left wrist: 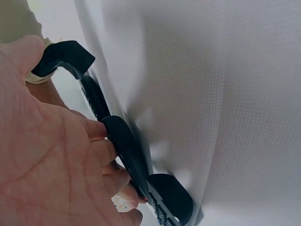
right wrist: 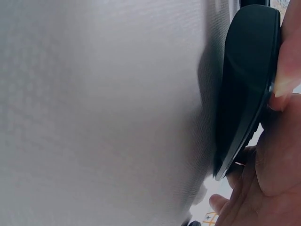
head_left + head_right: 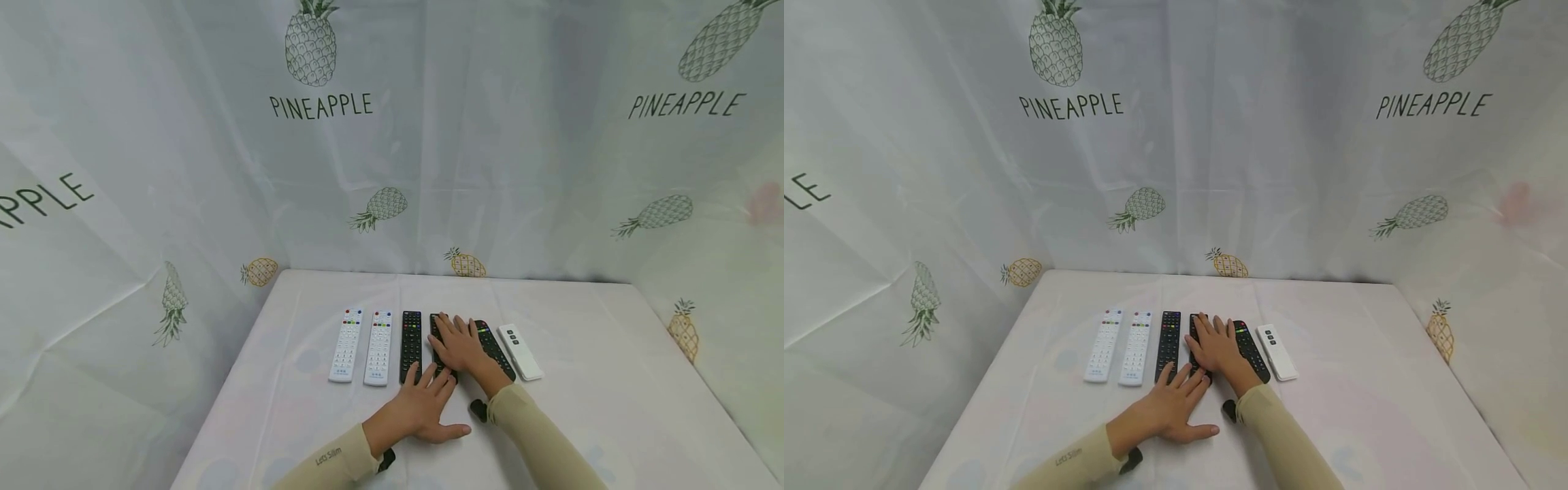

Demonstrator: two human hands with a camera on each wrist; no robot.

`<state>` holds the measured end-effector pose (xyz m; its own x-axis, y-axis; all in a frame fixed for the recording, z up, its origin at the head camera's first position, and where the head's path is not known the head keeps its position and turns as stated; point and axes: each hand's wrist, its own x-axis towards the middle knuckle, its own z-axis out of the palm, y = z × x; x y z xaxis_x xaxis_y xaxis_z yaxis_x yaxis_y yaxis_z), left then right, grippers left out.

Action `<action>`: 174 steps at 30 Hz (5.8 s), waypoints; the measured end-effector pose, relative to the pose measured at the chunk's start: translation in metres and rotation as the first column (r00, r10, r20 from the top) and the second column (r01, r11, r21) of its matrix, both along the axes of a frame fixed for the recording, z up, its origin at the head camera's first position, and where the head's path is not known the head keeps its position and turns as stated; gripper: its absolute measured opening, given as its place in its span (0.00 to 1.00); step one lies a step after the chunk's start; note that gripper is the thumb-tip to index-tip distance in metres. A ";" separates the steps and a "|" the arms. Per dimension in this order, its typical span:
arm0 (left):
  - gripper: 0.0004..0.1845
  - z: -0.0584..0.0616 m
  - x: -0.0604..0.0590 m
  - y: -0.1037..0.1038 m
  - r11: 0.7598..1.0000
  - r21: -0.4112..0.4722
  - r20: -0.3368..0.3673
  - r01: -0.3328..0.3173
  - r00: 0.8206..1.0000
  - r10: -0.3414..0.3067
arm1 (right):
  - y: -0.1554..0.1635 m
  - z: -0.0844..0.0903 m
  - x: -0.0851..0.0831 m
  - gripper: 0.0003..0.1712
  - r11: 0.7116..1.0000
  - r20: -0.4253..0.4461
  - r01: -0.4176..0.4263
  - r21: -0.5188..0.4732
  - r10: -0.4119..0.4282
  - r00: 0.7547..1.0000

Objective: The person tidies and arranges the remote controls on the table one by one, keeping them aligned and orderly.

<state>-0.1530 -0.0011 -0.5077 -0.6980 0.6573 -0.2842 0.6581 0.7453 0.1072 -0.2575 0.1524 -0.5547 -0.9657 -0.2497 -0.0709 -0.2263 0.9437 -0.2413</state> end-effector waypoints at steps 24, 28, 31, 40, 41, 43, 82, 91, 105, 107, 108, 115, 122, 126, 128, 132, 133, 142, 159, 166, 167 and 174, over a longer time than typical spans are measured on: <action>0.50 -0.006 0.001 0.000 1.000 0.012 0.014 -0.001 1.000 0.001 | 0.001 -0.003 0.001 0.38 1.000 0.006 0.017 -0.021 -0.016 1.000; 0.50 -0.008 0.003 0.001 1.000 0.003 0.026 0.001 1.000 -0.001 | 0.003 -0.005 0.005 0.38 1.000 0.016 0.007 -0.018 -0.007 1.000; 0.50 -0.010 0.001 0.002 1.000 -0.011 0.033 0.001 0.999 0.000 | 0.004 -0.005 0.005 0.38 1.000 0.009 0.015 -0.016 -0.015 1.000; 0.51 -0.017 -0.005 0.003 1.000 -0.023 0.011 -0.006 1.000 0.006 | 0.003 0.000 0.002 0.38 0.999 0.000 0.011 -0.031 -0.011 1.000; 0.51 -0.017 -0.005 0.003 1.000 -0.020 0.005 -0.007 1.000 0.007 | 0.002 0.000 0.002 0.38 0.999 -0.001 0.010 -0.031 -0.010 1.000; 0.51 -0.014 -0.003 0.002 1.000 -0.013 0.010 -0.010 1.000 0.010 | 0.002 -0.001 0.002 0.38 0.999 -0.002 0.008 -0.031 -0.008 1.000; 0.50 -0.012 -0.003 -0.002 1.000 -0.001 0.025 -0.011 1.000 0.011 | 0.005 -0.004 0.001 0.38 0.999 -0.010 -0.025 -0.020 0.025 1.000; 0.48 -0.009 0.000 -0.002 1.000 -0.013 -0.019 0.003 1.000 -0.003 | 0.004 -0.002 0.003 0.39 1.000 -0.017 -0.021 -0.017 0.021 1.000; 0.46 -0.009 0.002 -0.004 1.000 0.014 -0.060 0.014 0.998 -0.013 | 0.003 0.000 0.005 0.38 0.999 -0.044 -0.020 -0.045 0.018 0.999; 0.47 -0.008 0.002 -0.004 1.000 0.014 -0.063 0.014 0.998 -0.013 | 0.004 0.000 0.005 0.37 0.999 -0.043 -0.021 -0.048 0.019 0.999; 0.47 -0.007 0.002 -0.004 1.000 0.013 -0.062 0.013 0.998 -0.013 | 0.004 0.000 0.005 0.37 0.999 -0.042 -0.021 -0.049 0.019 0.999; 0.46 -0.003 0.003 -0.003 1.000 0.009 -0.051 0.014 0.999 -0.014 | 0.005 -0.004 0.004 0.38 0.999 -0.009 -0.016 -0.046 0.016 1.000; 0.46 -0.002 0.004 -0.002 1.000 0.006 -0.042 0.008 0.999 -0.007 | 0.005 -0.004 0.004 0.37 0.999 -0.014 -0.015 -0.050 0.015 1.000; 0.45 -0.004 0.004 -0.001 1.000 0.003 -0.047 0.009 0.999 -0.009 | 0.006 -0.005 0.006 0.37 0.999 -0.022 -0.015 -0.042 0.014 1.000; 0.45 -0.005 0.004 -0.001 1.000 0.008 -0.050 0.012 0.999 -0.011 | 0.006 -0.004 0.006 0.38 0.999 -0.021 -0.014 -0.037 0.013 1.000; 0.44 -0.008 0.002 -0.001 1.000 0.025 -0.050 0.014 0.999 -0.013 | 0.006 -0.004 0.006 0.38 0.999 -0.016 -0.010 -0.046 0.009 1.000; 0.43 -0.009 0.002 -0.001 0.999 0.030 -0.049 0.014 0.999 -0.013 | 0.006 -0.004 0.006 0.38 0.999 -0.014 -0.009 -0.045 0.008 1.000; 0.43 -0.017 0.002 0.000 0.998 0.057 -0.077 0.029 0.997 -0.025 | 0.013 -0.003 0.008 0.39 0.998 -0.071 -0.009 -0.070 0.004 0.997; 0.40 -0.017 0.008 0.010 0.989 0.111 -0.087 0.099 0.992 -0.089 | 0.040 0.001 0.022 0.37 0.997 -0.128 0.019 -0.079 -0.029 0.991; 0.40 -0.018 0.009 0.014 0.984 0.121 -0.104 0.129 0.988 -0.117 | 0.062 0.007 0.028 0.37 0.998 -0.151 0.020 -0.063 -0.030 0.988; 0.40 -0.018 0.009 0.014 0.984 0.121 -0.112 0.133 0.987 -0.119 | 0.065 0.008 0.029 0.38 0.998 -0.156 0.020 -0.067 -0.030 0.987; 0.39 -0.019 0.008 0.019 0.978 0.127 -0.177 0.168 0.974 -0.144 | 0.088 0.013 0.031 0.36 0.996 -0.180 0.021 -0.082 -0.035 0.983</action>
<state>-0.1453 0.0178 -0.5268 -0.6134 0.7866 -0.0704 0.7822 0.6174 0.0834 -0.2265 0.2399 -0.5418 -0.9674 -0.2203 0.1248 -0.2469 0.9297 -0.2731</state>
